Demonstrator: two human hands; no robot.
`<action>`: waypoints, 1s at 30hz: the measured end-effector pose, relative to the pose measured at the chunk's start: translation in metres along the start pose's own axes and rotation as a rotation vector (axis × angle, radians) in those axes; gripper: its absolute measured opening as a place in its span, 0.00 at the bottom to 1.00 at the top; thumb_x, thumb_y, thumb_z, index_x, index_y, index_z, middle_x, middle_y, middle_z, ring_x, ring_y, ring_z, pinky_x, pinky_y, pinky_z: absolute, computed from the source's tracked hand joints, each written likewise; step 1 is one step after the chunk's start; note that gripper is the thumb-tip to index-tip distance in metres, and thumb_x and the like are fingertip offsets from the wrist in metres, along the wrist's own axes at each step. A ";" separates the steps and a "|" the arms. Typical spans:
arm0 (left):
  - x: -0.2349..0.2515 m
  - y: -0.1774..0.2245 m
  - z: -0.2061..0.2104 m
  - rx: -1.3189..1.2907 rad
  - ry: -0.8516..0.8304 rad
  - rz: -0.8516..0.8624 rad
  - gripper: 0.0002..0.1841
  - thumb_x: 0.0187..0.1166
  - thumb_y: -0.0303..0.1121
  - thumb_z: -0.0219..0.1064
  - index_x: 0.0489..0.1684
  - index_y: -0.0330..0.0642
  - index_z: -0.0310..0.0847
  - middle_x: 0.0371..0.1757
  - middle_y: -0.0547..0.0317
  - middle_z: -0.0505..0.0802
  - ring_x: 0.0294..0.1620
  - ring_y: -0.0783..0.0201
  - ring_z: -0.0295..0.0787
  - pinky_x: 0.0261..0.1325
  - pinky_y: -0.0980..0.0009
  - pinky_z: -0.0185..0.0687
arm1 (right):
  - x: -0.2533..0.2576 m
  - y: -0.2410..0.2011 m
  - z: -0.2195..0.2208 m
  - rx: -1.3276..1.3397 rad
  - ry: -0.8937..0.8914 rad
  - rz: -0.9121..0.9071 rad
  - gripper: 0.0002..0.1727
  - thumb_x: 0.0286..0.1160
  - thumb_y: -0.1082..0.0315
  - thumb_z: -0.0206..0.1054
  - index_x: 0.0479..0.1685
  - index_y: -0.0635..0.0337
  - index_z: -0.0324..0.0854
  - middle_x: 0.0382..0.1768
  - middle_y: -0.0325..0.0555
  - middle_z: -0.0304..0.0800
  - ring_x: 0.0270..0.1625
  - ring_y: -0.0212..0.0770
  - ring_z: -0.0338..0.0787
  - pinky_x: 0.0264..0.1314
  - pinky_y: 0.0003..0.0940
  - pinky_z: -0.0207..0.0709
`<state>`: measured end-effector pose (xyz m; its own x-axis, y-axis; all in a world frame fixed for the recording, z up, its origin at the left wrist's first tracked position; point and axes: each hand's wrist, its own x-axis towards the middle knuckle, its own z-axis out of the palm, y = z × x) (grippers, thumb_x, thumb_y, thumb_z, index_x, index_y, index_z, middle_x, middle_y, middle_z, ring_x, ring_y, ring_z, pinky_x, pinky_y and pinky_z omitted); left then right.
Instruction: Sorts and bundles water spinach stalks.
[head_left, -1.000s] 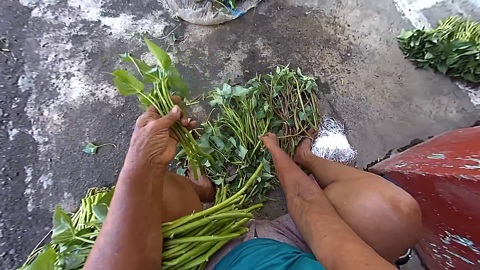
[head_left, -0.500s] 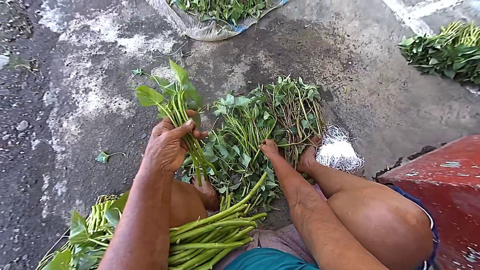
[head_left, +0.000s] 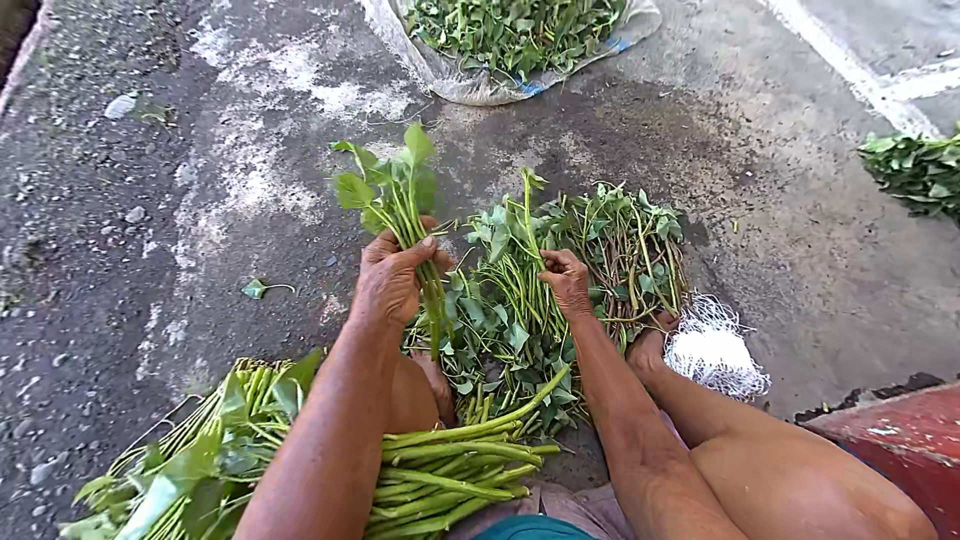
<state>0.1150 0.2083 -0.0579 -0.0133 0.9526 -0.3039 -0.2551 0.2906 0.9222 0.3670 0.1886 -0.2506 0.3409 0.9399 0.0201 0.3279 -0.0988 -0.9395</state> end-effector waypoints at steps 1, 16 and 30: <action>0.001 0.001 0.000 -0.012 0.031 0.003 0.13 0.83 0.17 0.59 0.61 0.37 0.78 0.37 0.53 0.90 0.30 0.60 0.92 0.43 0.60 0.94 | 0.000 -0.015 0.002 0.010 -0.047 -0.114 0.21 0.58 0.84 0.75 0.56 0.68 0.90 0.45 0.55 0.88 0.45 0.44 0.88 0.52 0.39 0.85; 0.001 0.003 -0.007 -0.048 0.191 -0.010 0.14 0.81 0.18 0.63 0.62 0.37 0.78 0.43 0.50 0.89 0.36 0.58 0.91 0.41 0.60 0.92 | -0.030 -0.122 0.011 -0.209 -0.200 -0.814 0.18 0.59 0.79 0.67 0.46 0.58 0.96 0.34 0.51 0.90 0.35 0.46 0.90 0.37 0.44 0.85; -0.007 0.020 0.009 -0.049 0.206 0.104 0.09 0.92 0.24 0.50 0.63 0.37 0.67 0.35 0.59 0.86 0.30 0.65 0.89 0.36 0.62 0.94 | -0.054 -0.146 0.041 0.102 -0.245 -0.581 0.16 0.62 0.83 0.71 0.51 0.70 0.92 0.45 0.61 0.91 0.47 0.50 0.93 0.53 0.41 0.89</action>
<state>0.1191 0.2083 -0.0350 -0.2374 0.9373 -0.2550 -0.2883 0.1827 0.9399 0.2650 0.1660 -0.1283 -0.0822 0.8796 0.4685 0.3088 0.4694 -0.8272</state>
